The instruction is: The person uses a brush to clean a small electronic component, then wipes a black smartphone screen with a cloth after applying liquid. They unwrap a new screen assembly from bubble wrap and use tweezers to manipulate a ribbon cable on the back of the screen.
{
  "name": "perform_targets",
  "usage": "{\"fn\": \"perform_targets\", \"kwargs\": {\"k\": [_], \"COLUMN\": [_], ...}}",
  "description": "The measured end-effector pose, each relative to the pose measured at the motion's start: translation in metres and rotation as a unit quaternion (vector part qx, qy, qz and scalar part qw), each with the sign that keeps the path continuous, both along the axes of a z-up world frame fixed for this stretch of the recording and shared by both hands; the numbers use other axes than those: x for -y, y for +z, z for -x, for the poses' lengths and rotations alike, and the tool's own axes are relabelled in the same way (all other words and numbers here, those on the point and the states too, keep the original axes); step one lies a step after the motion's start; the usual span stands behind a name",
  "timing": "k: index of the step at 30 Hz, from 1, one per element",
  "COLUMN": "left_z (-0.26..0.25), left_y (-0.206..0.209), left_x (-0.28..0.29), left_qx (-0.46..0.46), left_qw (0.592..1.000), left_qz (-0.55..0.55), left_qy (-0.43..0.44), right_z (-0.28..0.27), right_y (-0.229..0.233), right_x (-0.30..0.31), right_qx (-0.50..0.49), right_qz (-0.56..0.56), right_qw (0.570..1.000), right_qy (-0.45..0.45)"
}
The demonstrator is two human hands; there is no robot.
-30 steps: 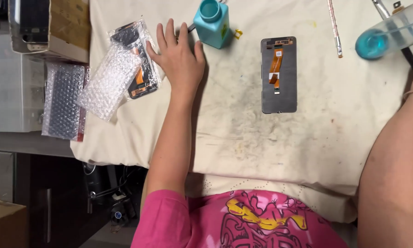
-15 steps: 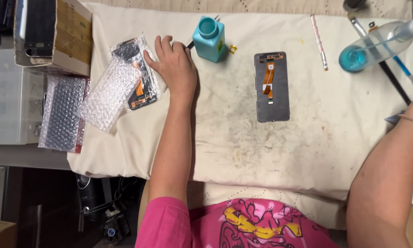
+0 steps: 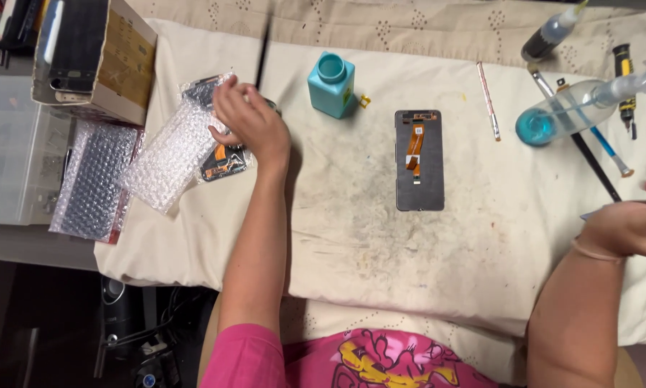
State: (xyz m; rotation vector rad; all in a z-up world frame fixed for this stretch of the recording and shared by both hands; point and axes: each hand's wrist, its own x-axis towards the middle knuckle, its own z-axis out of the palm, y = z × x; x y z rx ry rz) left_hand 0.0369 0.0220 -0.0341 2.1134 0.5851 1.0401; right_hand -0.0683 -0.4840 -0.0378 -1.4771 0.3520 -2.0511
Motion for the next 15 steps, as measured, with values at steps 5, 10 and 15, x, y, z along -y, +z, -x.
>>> {"fn": "perform_targets", "kwargs": {"k": [5, 10, 15], "left_z": [0.003, 0.026, 0.035], "left_y": [0.008, 0.038, 0.040], "left_x": [-0.013, 0.004, 0.007], "left_qx": [0.238, 0.339, 0.299], "left_qw": [0.957, 0.855, 0.675], "left_qz": [0.166, 0.357, 0.615], "left_qy": [-0.015, -0.165, -0.275], "right_z": [0.012, 0.012, 0.011], "right_y": [0.057, 0.044, 0.032], "right_x": [-0.112, -0.143, -0.152], "right_qx": [-0.065, -0.210, -0.276], "right_qz": [0.032, 0.092, 0.003], "right_qw": [0.950, 0.866, 0.842], "right_qy": [0.303, 0.443, 0.463]}}
